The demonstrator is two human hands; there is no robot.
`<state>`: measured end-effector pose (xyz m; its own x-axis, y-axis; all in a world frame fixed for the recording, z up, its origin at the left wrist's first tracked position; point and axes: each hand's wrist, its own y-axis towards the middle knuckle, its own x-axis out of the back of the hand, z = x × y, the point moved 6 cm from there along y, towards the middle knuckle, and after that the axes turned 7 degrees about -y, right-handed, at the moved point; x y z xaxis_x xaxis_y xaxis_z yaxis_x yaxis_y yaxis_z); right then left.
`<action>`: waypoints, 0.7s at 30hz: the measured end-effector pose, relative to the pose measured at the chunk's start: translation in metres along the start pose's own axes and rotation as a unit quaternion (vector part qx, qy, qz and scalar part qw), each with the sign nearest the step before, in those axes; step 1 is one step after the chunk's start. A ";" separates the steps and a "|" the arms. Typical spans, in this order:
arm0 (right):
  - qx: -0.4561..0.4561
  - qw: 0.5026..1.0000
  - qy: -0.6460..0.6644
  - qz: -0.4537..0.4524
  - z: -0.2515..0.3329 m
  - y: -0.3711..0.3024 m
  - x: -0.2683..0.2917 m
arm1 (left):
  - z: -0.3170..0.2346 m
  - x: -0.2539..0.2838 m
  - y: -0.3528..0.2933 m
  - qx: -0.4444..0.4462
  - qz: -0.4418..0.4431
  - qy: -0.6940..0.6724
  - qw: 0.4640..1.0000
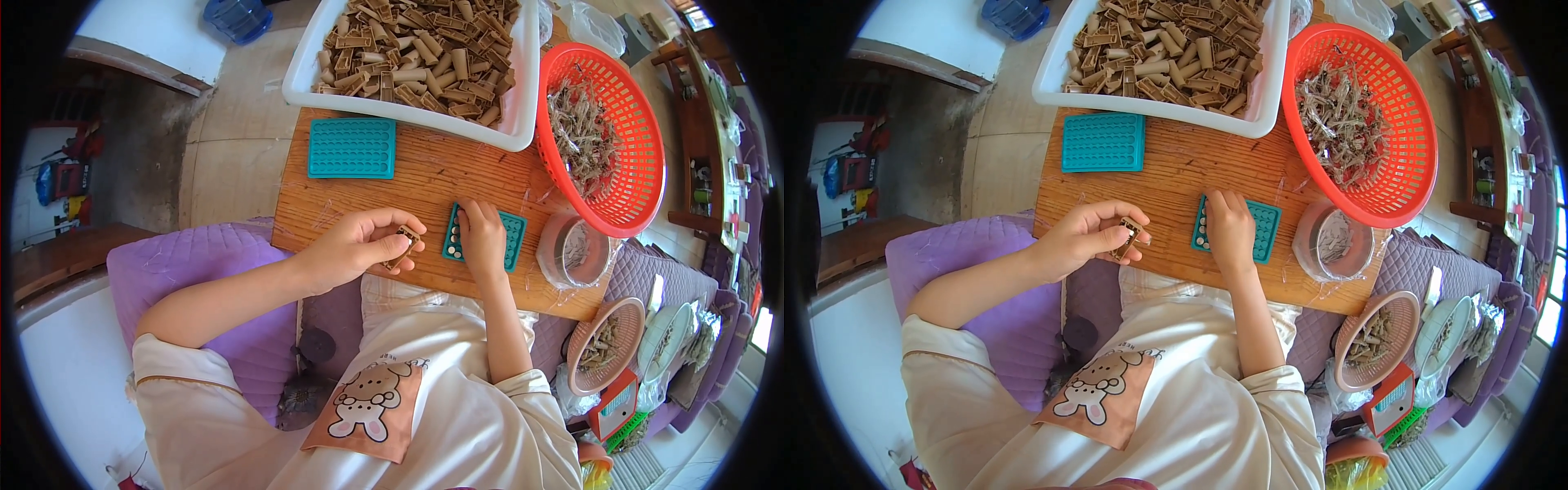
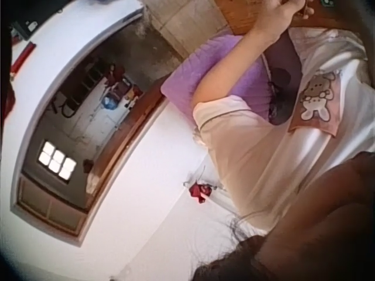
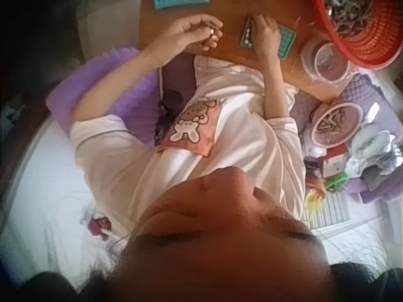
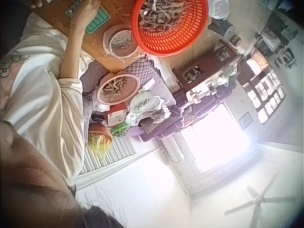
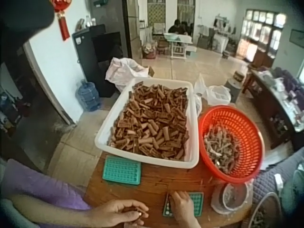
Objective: The person assembles small mechanical components by hand, inserting metal pins into paper tubes.
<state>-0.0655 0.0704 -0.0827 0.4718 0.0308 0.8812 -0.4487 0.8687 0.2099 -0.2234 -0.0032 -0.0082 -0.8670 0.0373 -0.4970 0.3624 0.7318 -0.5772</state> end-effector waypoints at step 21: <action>0.108 0.946 0.234 -0.196 0.104 -0.020 0.069 | 0.002 -0.005 -0.004 -0.075 0.019 0.059 0.995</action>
<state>-0.1030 0.0038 0.0184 0.8953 -0.0133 0.4453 -0.2911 0.7392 0.6073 -0.2201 -0.0076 -0.0049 -0.8909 0.1398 -0.4321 0.3482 0.8212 -0.4522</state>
